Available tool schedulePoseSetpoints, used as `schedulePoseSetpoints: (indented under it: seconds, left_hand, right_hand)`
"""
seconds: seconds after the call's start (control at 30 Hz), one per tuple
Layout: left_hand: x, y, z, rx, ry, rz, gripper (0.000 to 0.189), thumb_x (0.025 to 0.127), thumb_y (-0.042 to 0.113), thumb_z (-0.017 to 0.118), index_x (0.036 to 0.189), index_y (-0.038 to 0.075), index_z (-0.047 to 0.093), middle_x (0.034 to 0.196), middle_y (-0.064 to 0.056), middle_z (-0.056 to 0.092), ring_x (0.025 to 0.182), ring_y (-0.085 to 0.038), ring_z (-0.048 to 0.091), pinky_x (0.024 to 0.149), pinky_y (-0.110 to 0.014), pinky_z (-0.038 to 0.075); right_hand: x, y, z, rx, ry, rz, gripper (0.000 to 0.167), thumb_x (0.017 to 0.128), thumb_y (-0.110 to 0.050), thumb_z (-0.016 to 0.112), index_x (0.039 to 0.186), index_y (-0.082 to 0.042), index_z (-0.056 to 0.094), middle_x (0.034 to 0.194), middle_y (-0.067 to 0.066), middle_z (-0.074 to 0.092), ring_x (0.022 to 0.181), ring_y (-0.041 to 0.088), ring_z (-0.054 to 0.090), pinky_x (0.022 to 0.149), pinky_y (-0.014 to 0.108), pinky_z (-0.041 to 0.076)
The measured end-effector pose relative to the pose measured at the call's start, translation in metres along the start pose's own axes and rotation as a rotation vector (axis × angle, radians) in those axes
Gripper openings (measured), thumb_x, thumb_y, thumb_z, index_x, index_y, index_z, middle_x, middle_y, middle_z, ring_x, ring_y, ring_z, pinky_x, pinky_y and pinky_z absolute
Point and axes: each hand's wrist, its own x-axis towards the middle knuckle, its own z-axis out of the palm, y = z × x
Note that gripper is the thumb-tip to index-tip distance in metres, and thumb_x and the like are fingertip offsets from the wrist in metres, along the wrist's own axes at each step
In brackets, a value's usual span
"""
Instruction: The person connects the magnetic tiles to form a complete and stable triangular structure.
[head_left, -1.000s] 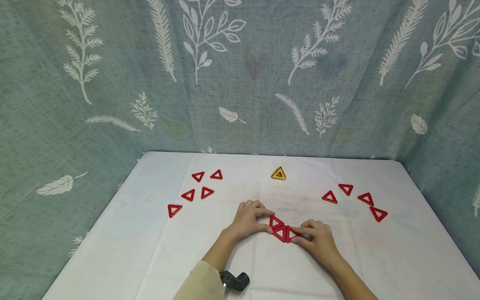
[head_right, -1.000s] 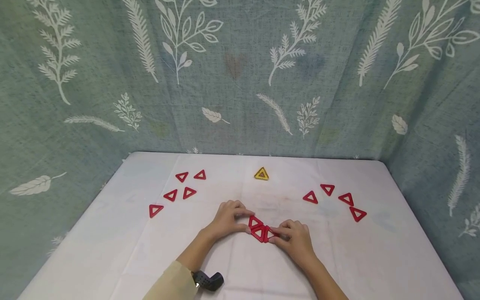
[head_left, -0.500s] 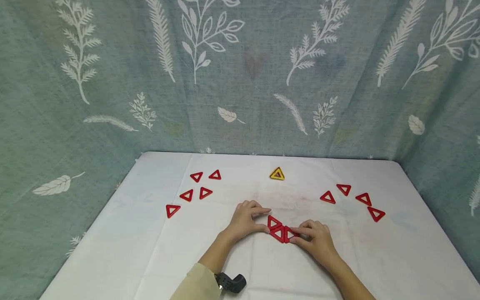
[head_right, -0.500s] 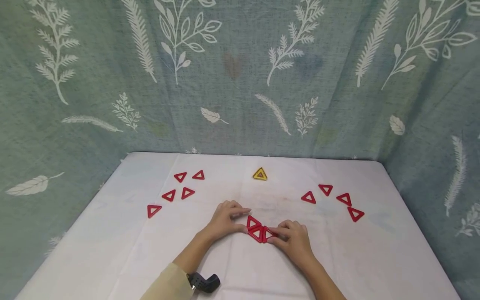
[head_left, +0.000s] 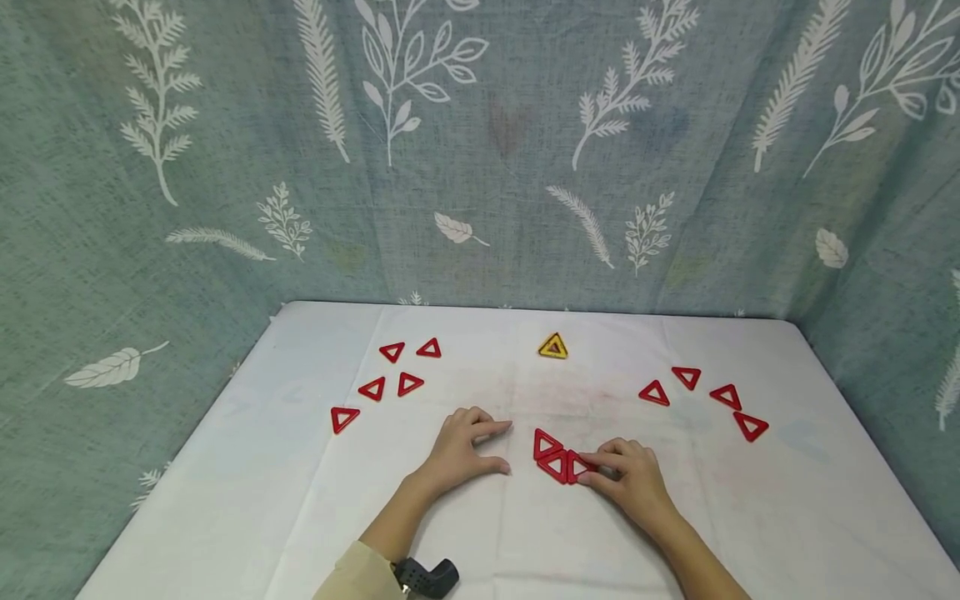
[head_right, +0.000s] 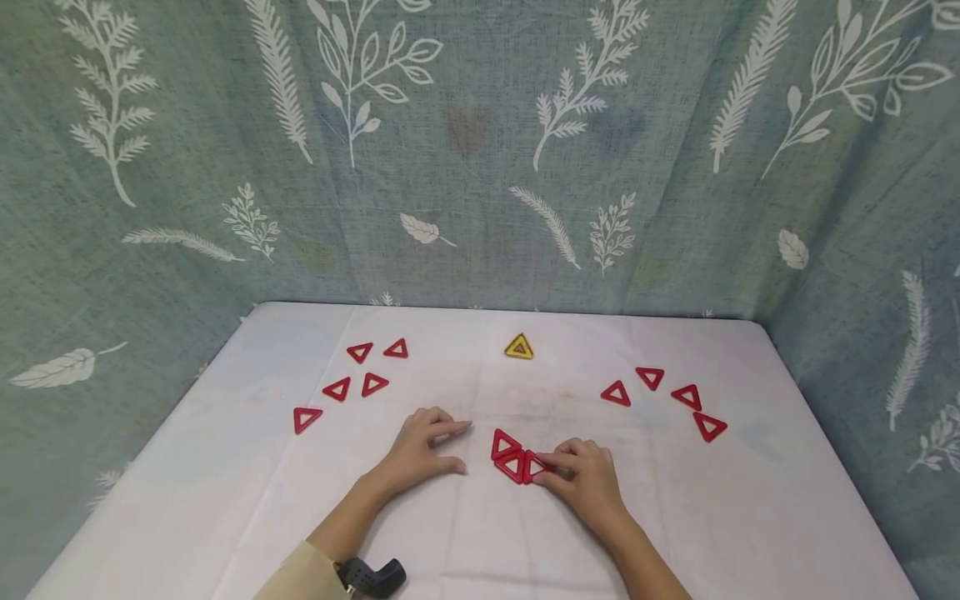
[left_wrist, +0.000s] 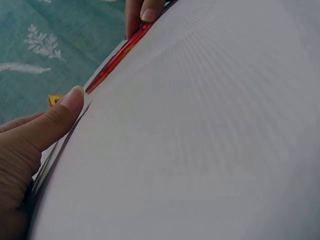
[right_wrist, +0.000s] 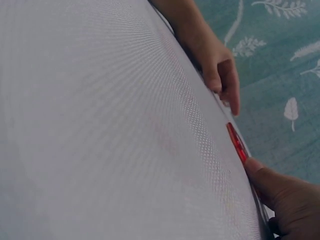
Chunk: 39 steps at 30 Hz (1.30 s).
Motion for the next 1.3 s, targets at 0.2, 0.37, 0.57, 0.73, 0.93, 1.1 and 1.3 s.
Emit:
schedulePoseSetpoints:
  seconds: [0.2, 0.37, 0.57, 0.73, 0.93, 1.1, 1.3]
  left_hand:
    - [-0.011, -0.007, -0.012, -0.018, 0.029, -0.036, 0.063, 0.06, 0.041, 0.085, 0.118, 0.022, 0.069, 0.096, 0.009, 0.053, 0.089, -0.009, 0.043, 0.083, -0.035, 0.035]
    - [-0.02, -0.017, -0.022, -0.024, 0.046, -0.103, 0.063, 0.06, 0.041, 0.085, 0.117, 0.022, 0.069, 0.097, 0.01, 0.052, 0.092, -0.01, 0.043, 0.083, -0.035, 0.035]
    - [-0.028, -0.029, -0.033, -0.05, 0.067, -0.192, 0.063, 0.06, 0.041, 0.086, 0.118, 0.021, 0.069, 0.098, 0.008, 0.053, 0.094, -0.012, 0.043, 0.083, -0.037, 0.036]
    - [-0.032, -0.04, -0.043, -0.033, 0.093, -0.23, 0.064, 0.061, 0.039, 0.086, 0.12, 0.019, 0.067, 0.103, 0.003, 0.055, 0.098, -0.016, 0.045, 0.084, -0.039, 0.036]
    - [-0.037, -0.052, -0.052, -0.007, 0.174, -0.305, 0.069, 0.062, 0.036, 0.086, 0.124, 0.015, 0.064, 0.105, -0.001, 0.055, 0.099, -0.02, 0.045, 0.084, -0.041, 0.033]
    - [-0.035, -0.055, -0.056, -0.004, 0.188, -0.412, 0.073, 0.069, 0.036, 0.083, 0.133, 0.013, 0.055, 0.115, -0.009, 0.05, 0.106, -0.027, 0.041, 0.087, -0.044, 0.034]
    - [-0.024, -0.067, -0.059, 0.02, 0.267, -0.565, 0.072, 0.077, 0.036, 0.077, 0.138, 0.01, 0.049, 0.124, -0.017, 0.044, 0.114, -0.033, 0.037, 0.091, -0.049, 0.034]
  right_hand:
    - [0.0, 0.001, -0.001, 0.003, -0.005, 0.009, 0.03, 0.061, -0.023, 0.086, 0.09, -0.018, 0.078, 0.08, -0.016, 0.056, 0.074, 0.0, 0.044, 0.069, 0.025, 0.026]
    - [-0.001, 0.0, 0.0, 0.007, -0.003, 0.014, 0.031, 0.061, -0.023, 0.086, 0.09, -0.018, 0.078, 0.08, -0.016, 0.056, 0.073, 0.0, 0.044, 0.068, 0.025, 0.026]
    - [-0.001, 0.001, 0.0, 0.002, -0.001, 0.017, 0.031, 0.061, -0.023, 0.086, 0.09, -0.018, 0.078, 0.08, -0.016, 0.056, 0.073, 0.0, 0.044, 0.068, 0.024, 0.026]
    - [-0.001, 0.002, 0.0, 0.016, 0.006, -0.008, 0.031, 0.061, -0.023, 0.086, 0.091, -0.017, 0.078, 0.08, -0.015, 0.056, 0.073, 0.0, 0.044, 0.068, 0.024, 0.026]
    - [-0.001, 0.002, 0.0, 0.025, 0.006, -0.035, 0.03, 0.062, -0.024, 0.086, 0.09, -0.017, 0.078, 0.08, -0.014, 0.057, 0.072, -0.001, 0.043, 0.068, 0.024, 0.026]
    - [0.0, 0.002, 0.0, 0.022, 0.018, -0.05, 0.03, 0.061, -0.024, 0.086, 0.089, -0.017, 0.078, 0.08, -0.012, 0.058, 0.07, -0.001, 0.043, 0.067, 0.024, 0.027]
    - [-0.001, 0.001, -0.001, 0.016, 0.011, -0.019, 0.031, 0.061, -0.023, 0.086, 0.09, -0.017, 0.078, 0.08, -0.013, 0.058, 0.07, -0.001, 0.042, 0.067, 0.024, 0.026]
